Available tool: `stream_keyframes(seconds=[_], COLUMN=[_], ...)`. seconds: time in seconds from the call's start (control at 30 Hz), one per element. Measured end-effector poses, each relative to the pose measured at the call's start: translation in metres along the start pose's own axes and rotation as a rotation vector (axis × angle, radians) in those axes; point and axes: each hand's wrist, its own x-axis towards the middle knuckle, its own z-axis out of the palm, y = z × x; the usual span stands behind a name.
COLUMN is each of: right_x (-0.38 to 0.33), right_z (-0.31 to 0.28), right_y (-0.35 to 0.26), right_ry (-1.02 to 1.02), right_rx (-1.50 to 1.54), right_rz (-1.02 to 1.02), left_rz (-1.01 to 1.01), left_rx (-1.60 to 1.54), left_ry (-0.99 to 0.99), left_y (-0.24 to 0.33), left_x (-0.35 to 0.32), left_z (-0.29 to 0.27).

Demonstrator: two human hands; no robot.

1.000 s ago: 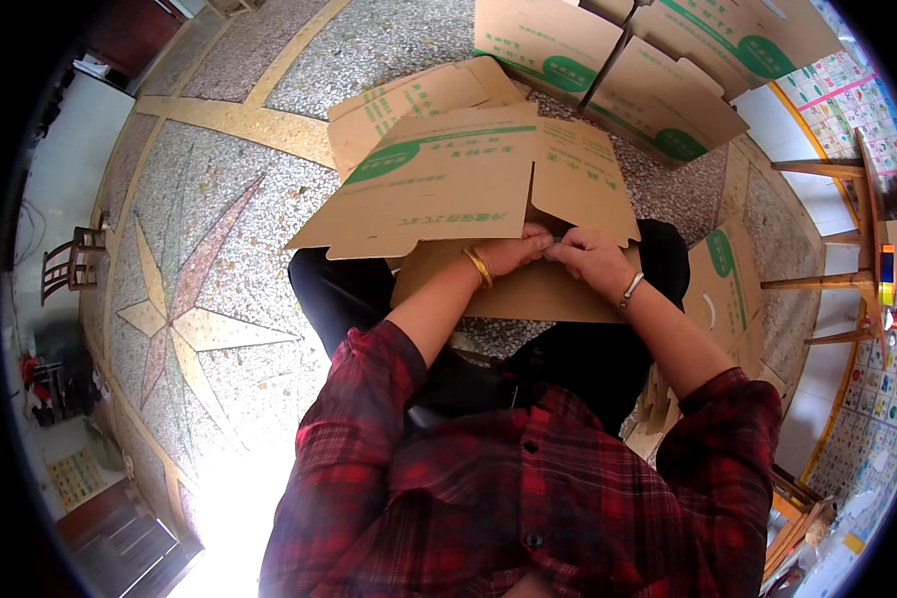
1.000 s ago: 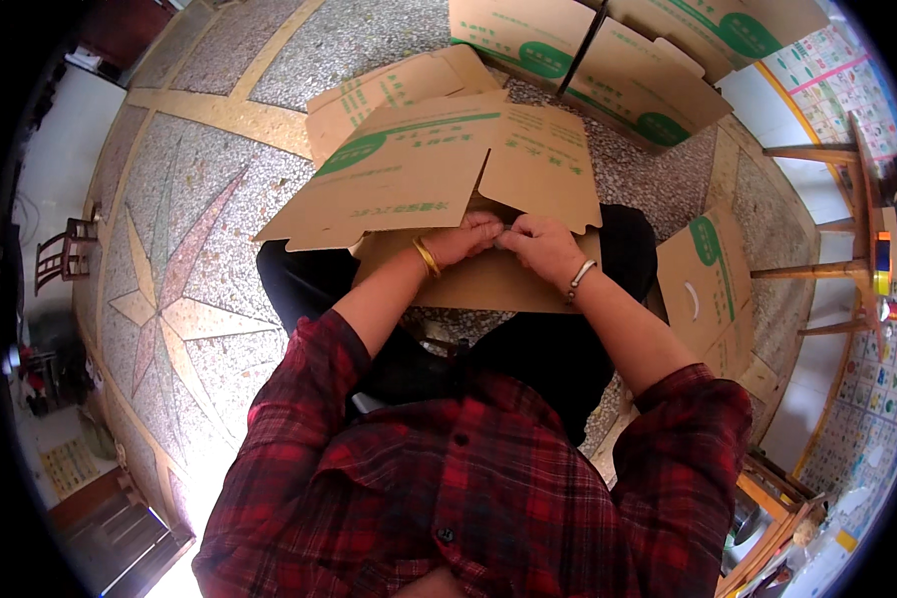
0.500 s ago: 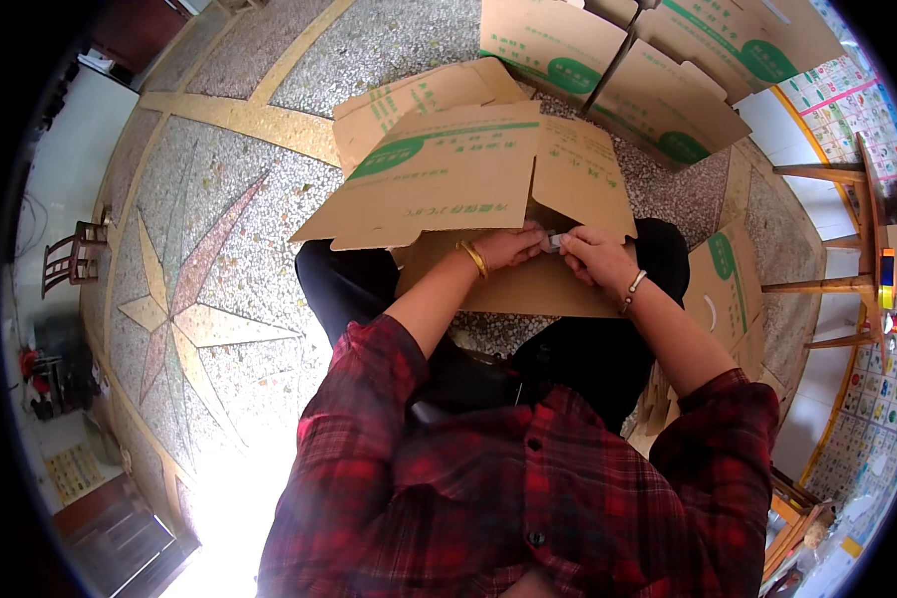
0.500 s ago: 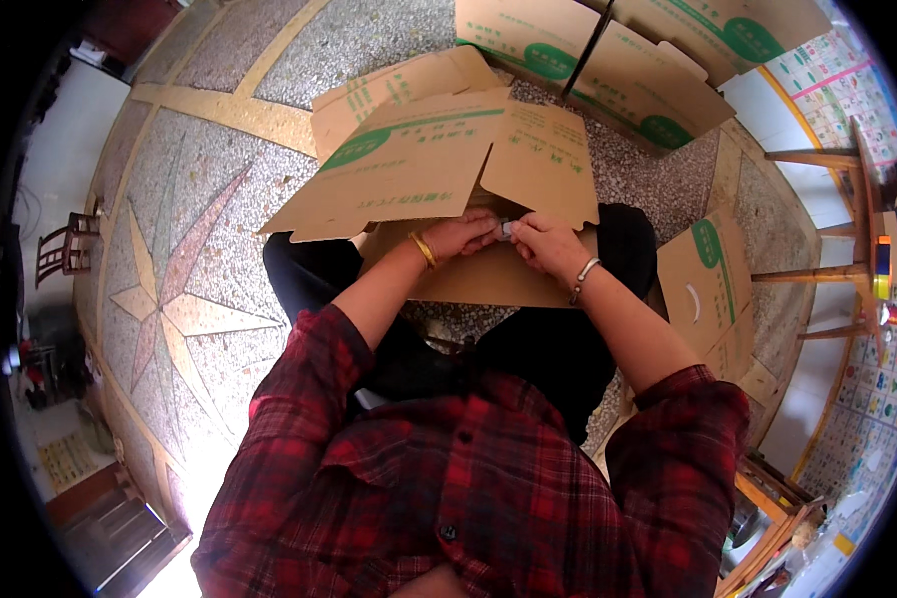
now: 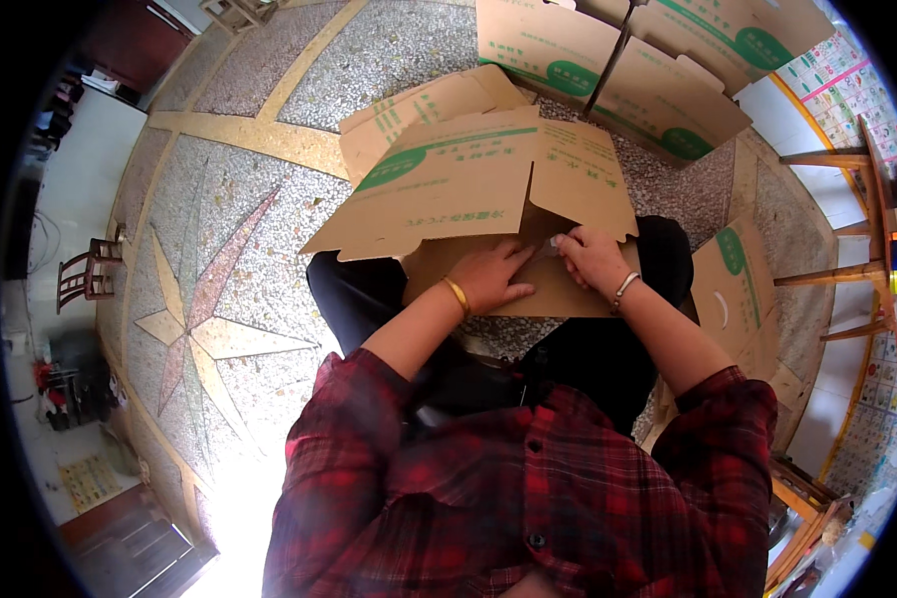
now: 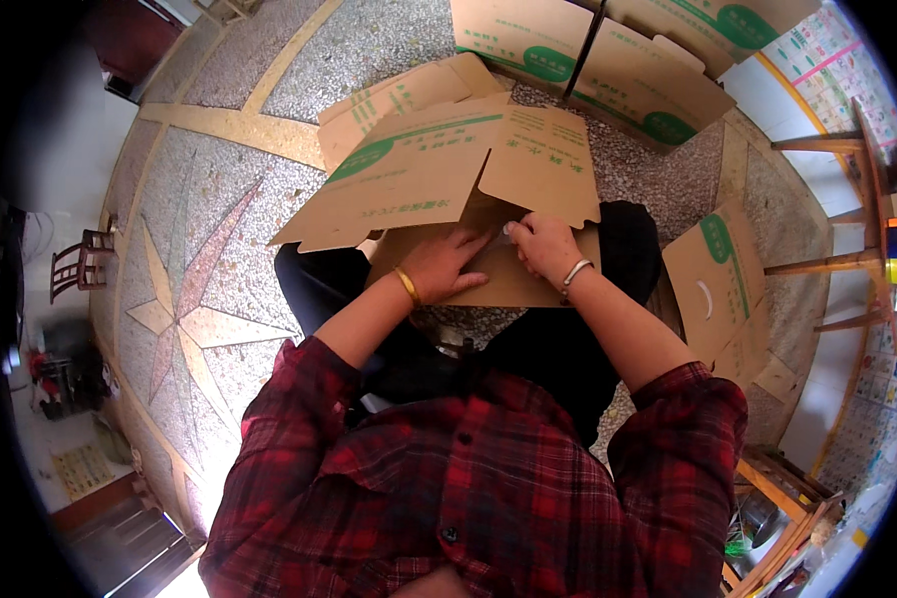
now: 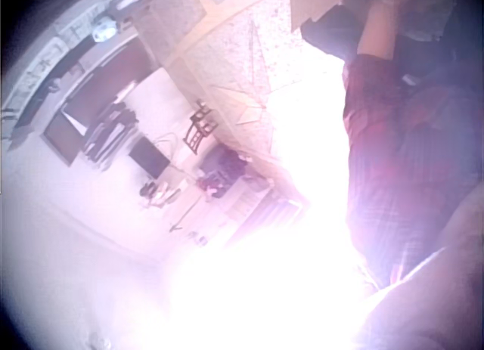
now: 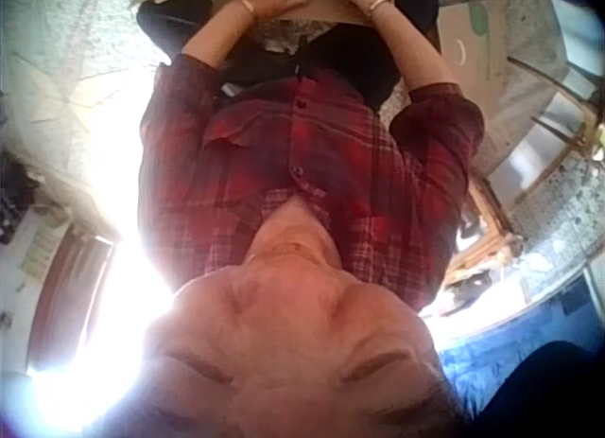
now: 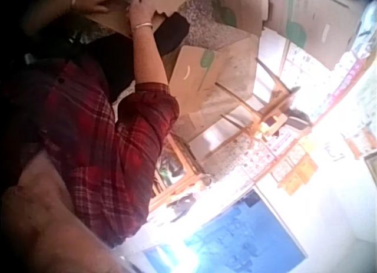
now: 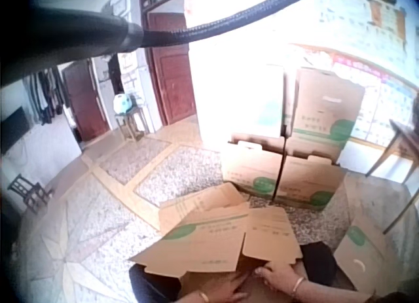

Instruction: The person sits on the floor and assembles flat cardboard boxes by folding the flaps and securing them with white plastic zip ties. They repeatedly pick up a flat box, fold it into shape, and fasten the corners with ties taken from a plastic bag.

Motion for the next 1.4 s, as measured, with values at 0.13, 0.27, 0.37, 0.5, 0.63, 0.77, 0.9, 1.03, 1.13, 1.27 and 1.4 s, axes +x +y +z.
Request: stream_keyframes(seconds=[0.13,0.27,0.37,0.5,0.63,0.77,0.9,1.03,1.13,1.27,1.4], right_x=[-0.004,-0.004,-0.005,-0.017,-0.082,-0.122,-0.114,-0.064,-0.036,-0.008,-0.007], right_z=[0.003,0.002,0.002,-0.018,-0.051,-0.074,-0.077,-0.083,-0.090,-0.094,-0.086], right_y=[-0.005,-0.006,-0.013,-0.020,-0.052,-0.026,-0.006,-0.015,-0.043,-0.070,-0.064], right_ry=[0.031,0.044,0.019,-0.023,0.157,0.158,0.308,0.766,0.868,0.814,0.580], right_rx=[-0.086,-0.067,-0.069,0.081,0.282,0.319,-0.001,-0.366,-0.445,-0.533,-0.546], right_rz=[-0.051,-0.040,0.026,-0.077,-0.485,-0.601,-0.658,-0.942,-0.995,-0.967,-0.806], left_rz=[0.150,0.190,0.155,0.136,0.160,0.161,0.090,-0.054,0.027,0.007,-0.115], left_rx=[0.071,0.194,0.230,0.215,0.147,0.140,0.087,0.018,-0.072,-0.167,-0.153], left_ry=[0.076,0.044,0.046,0.151,0.232,0.273,0.300,0.255,0.268,0.203,0.183], left_y=[-0.010,-0.003,-0.008,-0.015,-0.011,0.014,0.040,0.077,0.094,0.106,0.115], left_x=[-0.021,-0.039,-0.043,-0.038,-0.034,-0.011,0.015,0.026,0.025,0.019,0.018], left_z=[0.003,-0.008,0.004,0.015,-0.017,-0.057,-0.100,-0.153,-0.178,-0.196,-0.209])
